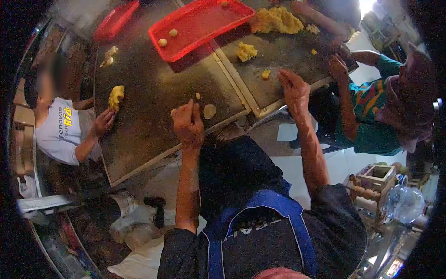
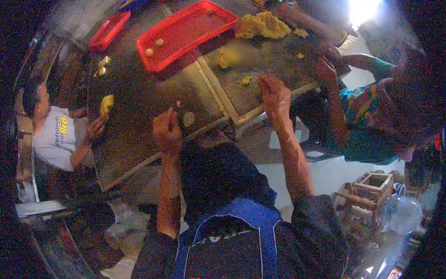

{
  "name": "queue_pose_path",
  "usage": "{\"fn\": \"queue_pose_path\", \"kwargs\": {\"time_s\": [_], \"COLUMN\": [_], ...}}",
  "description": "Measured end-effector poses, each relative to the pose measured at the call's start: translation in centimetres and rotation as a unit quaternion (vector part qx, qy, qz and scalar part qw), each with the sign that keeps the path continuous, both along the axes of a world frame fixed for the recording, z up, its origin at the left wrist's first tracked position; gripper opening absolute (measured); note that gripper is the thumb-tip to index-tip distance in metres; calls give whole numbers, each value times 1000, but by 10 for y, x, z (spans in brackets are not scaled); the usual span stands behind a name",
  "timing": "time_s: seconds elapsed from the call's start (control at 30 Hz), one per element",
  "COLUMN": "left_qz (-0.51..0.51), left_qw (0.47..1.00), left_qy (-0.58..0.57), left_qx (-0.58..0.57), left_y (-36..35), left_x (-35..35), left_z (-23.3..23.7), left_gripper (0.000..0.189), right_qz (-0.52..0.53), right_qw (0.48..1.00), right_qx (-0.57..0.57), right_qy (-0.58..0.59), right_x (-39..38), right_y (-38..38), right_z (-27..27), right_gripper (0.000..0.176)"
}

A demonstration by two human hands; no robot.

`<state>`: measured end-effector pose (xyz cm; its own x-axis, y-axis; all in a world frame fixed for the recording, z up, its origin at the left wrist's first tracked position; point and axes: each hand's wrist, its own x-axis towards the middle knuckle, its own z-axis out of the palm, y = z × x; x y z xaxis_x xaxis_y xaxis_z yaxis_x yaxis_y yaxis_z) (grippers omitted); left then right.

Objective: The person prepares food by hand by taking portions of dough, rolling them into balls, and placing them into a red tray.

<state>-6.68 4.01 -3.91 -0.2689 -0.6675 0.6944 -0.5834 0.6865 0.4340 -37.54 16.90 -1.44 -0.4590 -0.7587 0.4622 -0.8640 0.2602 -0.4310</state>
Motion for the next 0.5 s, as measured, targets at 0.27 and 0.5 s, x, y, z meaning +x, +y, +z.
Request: {"fn": "queue_pose_path", "kwargs": {"time_s": [0.27,0.5], "left_qz": [-15,-48], "left_qw": [976,973], "left_qy": [-90,-87], "left_qx": [198,208], "left_y": [9,-3], "left_x": [-6,-4], "left_z": [12,-1], "left_gripper": [20,15], "right_qz": [201,250], "right_qw": [936,965], "right_qx": [-82,-10], "right_qy": [-278,75], "right_x": [126,163], "right_y": [-26,-36], "right_z": [5,-1], "right_gripper": [42,35]}}
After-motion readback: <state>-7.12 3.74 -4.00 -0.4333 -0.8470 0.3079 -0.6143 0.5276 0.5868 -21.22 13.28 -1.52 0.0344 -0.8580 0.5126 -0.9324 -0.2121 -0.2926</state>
